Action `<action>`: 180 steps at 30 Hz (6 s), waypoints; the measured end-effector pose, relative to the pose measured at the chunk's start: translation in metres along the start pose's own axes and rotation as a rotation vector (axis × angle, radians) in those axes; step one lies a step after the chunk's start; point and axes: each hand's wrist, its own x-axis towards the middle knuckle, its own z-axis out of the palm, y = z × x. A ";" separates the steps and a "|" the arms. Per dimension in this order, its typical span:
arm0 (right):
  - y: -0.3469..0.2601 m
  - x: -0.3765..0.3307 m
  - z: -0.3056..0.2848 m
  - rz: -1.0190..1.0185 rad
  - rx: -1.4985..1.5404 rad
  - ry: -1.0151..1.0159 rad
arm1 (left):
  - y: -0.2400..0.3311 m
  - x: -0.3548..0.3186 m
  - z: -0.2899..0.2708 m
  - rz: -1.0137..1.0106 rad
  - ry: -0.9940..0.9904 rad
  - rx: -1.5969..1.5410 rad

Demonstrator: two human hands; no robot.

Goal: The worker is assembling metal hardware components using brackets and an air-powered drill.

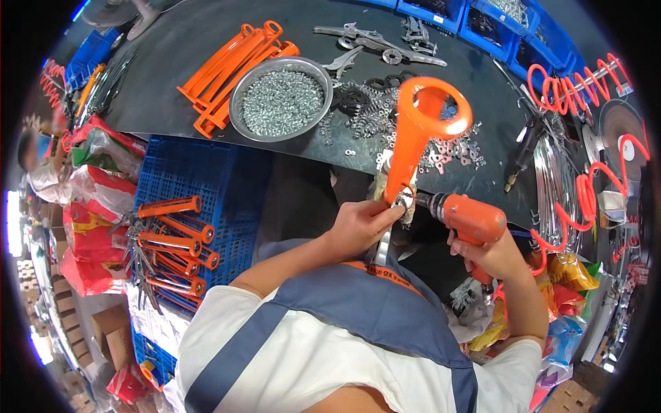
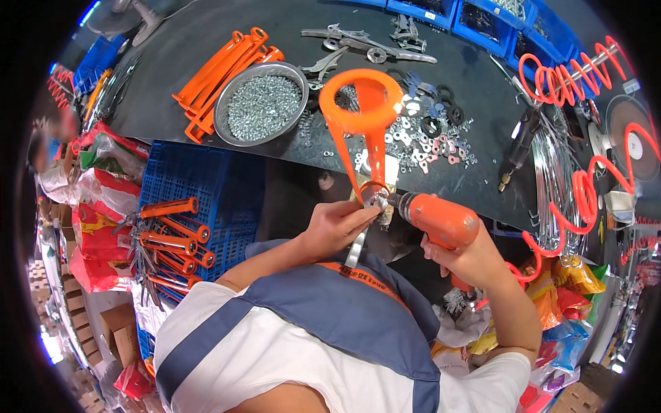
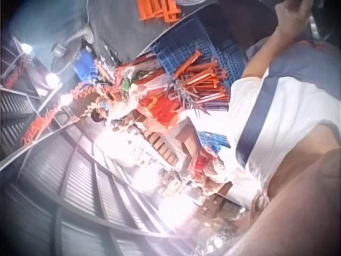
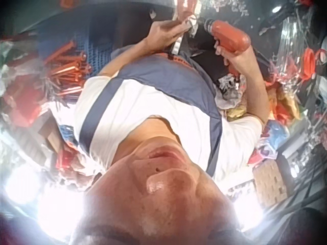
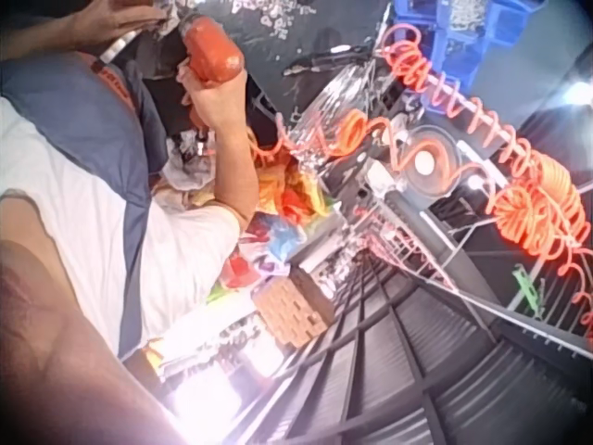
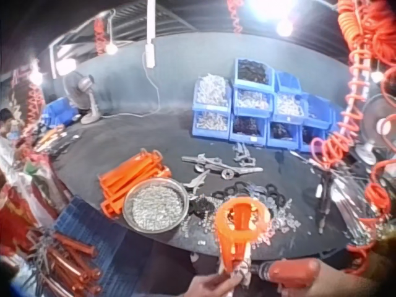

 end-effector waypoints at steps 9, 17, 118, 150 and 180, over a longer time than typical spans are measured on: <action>-0.076 0.027 -0.002 0.021 -0.518 -0.174 | -0.001 0.003 0.002 -0.073 -0.093 -0.005; -0.108 0.054 -0.005 0.241 -0.814 -0.431 | 0.004 0.012 0.004 -0.078 -0.067 -0.021; 0.048 -0.038 0.012 -0.095 0.436 0.003 | 0.020 -0.003 -0.049 -0.856 0.020 -1.458; -0.080 0.038 -0.004 0.314 -0.260 -0.186 | -0.002 0.010 0.013 -0.393 0.046 -0.068; 0.064 -0.059 -0.092 -0.244 0.863 -0.036 | -0.046 0.048 -0.084 -0.584 0.400 -0.026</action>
